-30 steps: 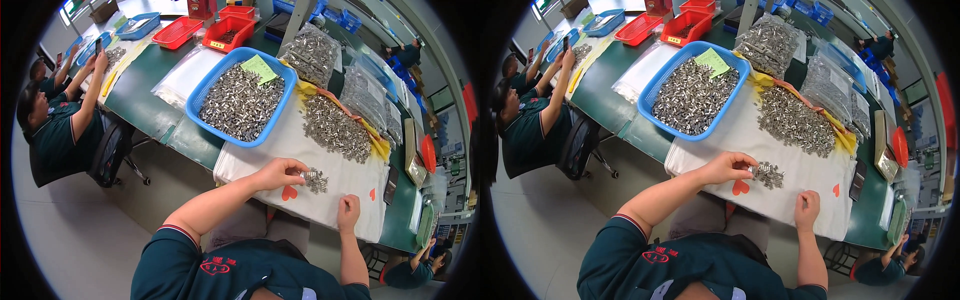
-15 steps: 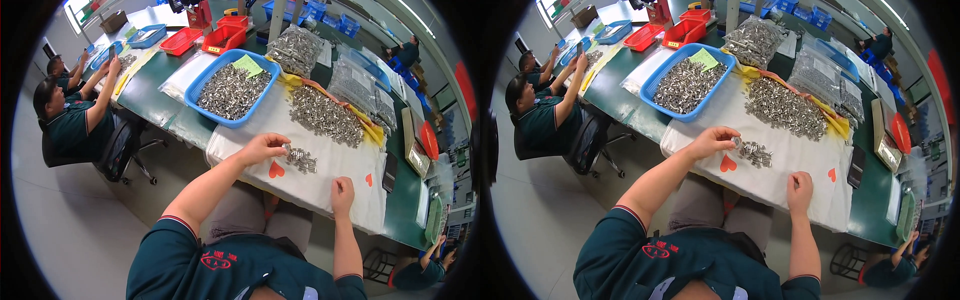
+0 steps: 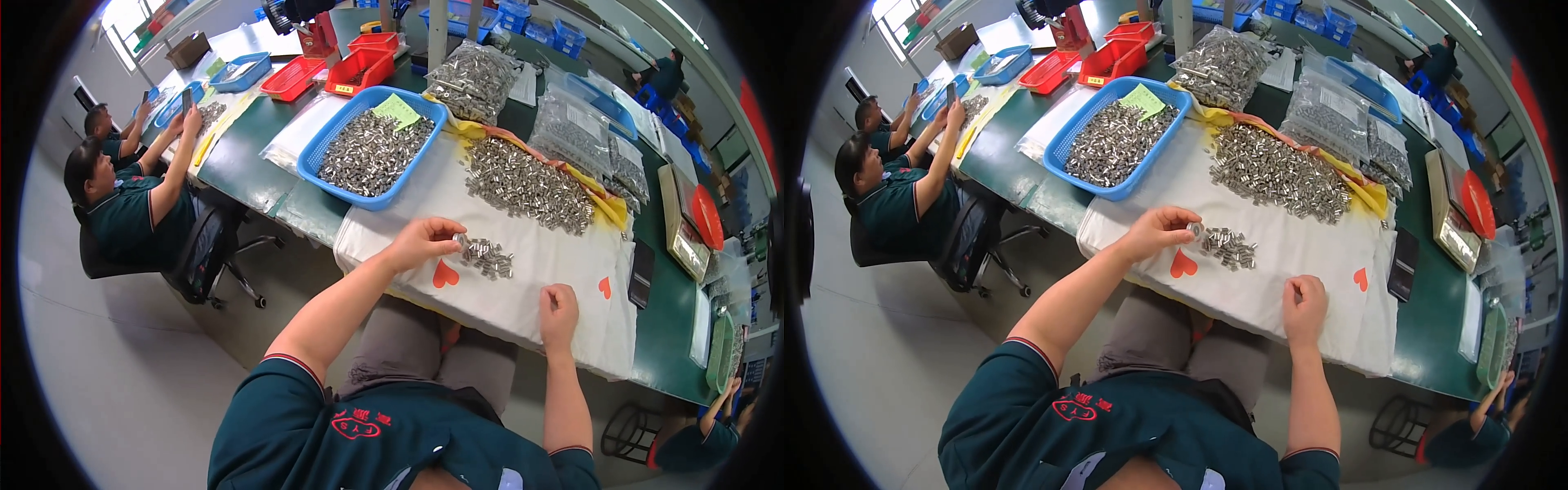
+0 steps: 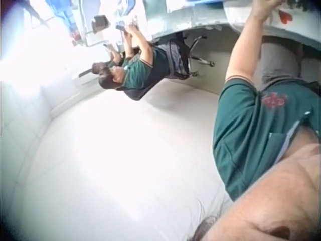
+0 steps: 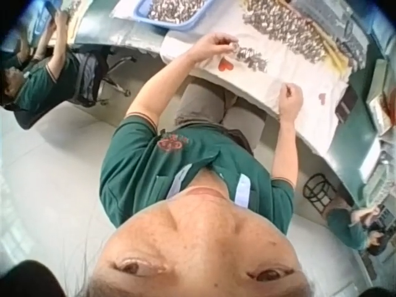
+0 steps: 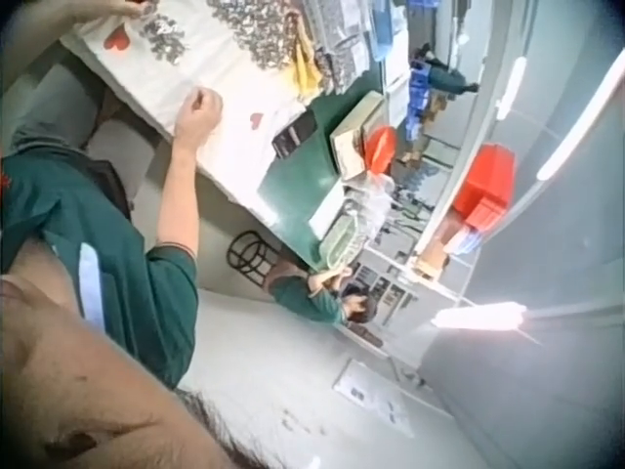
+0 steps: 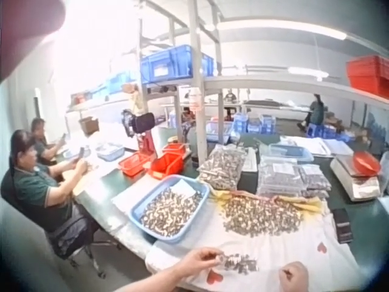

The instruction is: Sorting and inspecting small metal hardware components on a workbench in an industrial setting.

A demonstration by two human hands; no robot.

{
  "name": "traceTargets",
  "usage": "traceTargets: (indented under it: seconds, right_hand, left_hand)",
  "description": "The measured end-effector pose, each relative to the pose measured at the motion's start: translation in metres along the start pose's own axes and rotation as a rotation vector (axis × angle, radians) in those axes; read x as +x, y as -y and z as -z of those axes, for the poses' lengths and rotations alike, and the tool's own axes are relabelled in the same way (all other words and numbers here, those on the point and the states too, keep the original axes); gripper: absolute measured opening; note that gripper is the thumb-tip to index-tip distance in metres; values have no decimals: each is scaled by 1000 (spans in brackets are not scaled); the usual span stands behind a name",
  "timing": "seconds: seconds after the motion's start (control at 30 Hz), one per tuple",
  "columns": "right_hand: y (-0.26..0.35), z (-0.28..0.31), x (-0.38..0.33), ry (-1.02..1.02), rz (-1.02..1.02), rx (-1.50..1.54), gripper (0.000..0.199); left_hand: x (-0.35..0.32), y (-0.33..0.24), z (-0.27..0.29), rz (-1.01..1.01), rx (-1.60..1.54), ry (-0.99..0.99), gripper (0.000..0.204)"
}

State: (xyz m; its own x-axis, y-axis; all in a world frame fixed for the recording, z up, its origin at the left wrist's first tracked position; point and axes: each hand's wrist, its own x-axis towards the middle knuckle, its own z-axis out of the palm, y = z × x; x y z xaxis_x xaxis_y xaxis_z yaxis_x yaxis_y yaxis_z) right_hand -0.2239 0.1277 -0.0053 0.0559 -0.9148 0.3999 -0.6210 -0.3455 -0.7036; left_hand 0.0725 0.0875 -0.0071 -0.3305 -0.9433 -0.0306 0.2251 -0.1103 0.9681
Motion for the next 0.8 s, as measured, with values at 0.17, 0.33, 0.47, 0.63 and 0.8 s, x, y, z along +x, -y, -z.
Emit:
traceTargets:
  seconds: [0.17, 0.33, 0.47, 0.63, 0.8]
  right_hand:
    - [0, 1, 1, 10, 1, -8, 5]
    - [2, -1, 1, -5, 4, -1, 5]
    - [1, -1, 3, 1, 10, -11, 5]
    - [2, -1, 0, -2, 0, 18, 4]
    - [-4, 2, -3, 1, -13, -42, 5]
  left_hand:
    - [0, 0, -2, 11, 4, -23, 28]
    - [-1, 0, -2, 29, 26, -29, 28]
    - [-1, -4, -2, 44, 13, -18, 27]
    - [-4, 0, -1, 48, -7, -19, 28]
    - [-1, 2, -3, 34, -14, -12, 28]
